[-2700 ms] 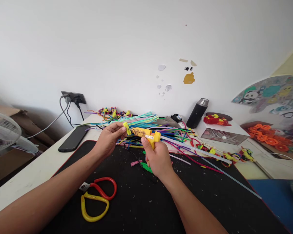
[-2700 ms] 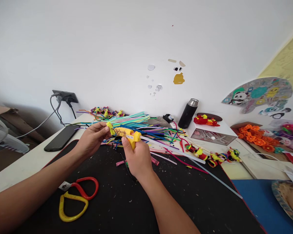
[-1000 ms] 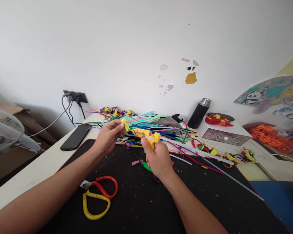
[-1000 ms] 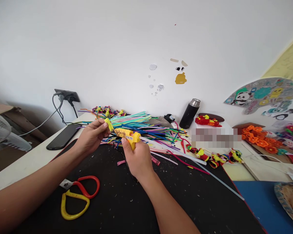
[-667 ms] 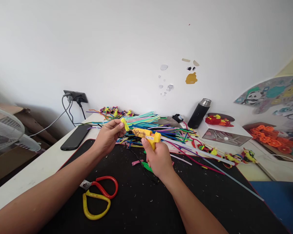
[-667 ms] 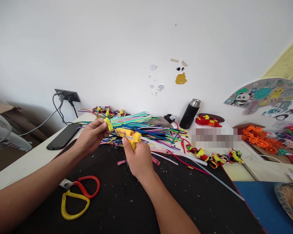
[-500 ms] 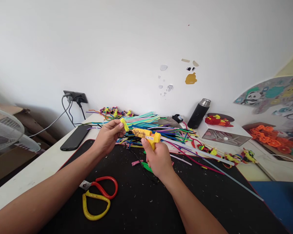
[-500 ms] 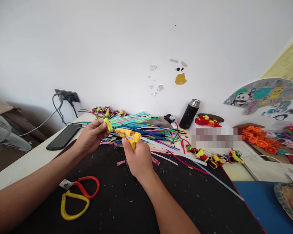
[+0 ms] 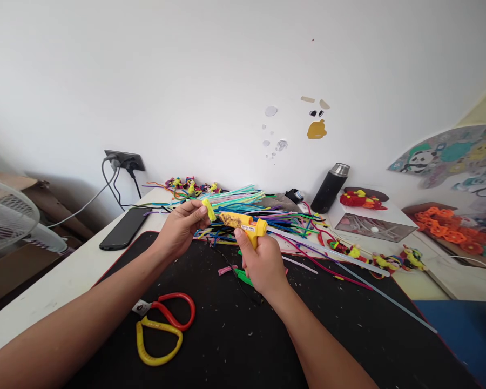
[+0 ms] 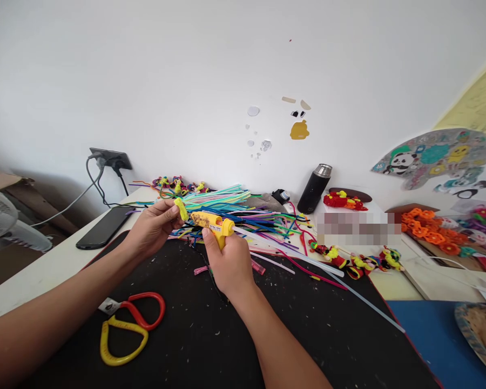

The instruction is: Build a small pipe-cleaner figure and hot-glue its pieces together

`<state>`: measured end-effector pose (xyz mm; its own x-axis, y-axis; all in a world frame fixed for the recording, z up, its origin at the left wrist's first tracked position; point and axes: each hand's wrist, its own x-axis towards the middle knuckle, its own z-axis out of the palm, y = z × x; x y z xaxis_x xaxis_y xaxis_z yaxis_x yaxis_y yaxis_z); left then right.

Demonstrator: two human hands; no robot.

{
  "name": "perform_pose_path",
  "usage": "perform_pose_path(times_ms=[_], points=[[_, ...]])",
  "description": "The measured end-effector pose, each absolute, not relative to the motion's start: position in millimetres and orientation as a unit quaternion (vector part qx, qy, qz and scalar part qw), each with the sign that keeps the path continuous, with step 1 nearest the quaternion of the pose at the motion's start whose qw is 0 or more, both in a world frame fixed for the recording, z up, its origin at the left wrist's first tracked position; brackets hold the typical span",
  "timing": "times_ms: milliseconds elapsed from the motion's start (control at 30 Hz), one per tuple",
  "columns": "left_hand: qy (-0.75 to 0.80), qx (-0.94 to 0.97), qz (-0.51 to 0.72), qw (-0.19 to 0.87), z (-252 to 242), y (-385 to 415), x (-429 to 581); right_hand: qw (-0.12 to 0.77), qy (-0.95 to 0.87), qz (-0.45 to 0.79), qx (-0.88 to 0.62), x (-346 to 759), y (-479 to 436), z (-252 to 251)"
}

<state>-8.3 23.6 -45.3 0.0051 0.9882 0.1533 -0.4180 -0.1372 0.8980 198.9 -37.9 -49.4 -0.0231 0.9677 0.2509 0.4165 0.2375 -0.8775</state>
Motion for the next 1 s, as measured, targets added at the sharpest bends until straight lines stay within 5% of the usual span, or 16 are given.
perform_pose_path(times_ms=[1000], points=[[0.346,0.485,0.58,0.555,-48.4,17.7,0.4,0.465,-0.634,0.313,-0.532,199.3,-37.1,-52.0]])
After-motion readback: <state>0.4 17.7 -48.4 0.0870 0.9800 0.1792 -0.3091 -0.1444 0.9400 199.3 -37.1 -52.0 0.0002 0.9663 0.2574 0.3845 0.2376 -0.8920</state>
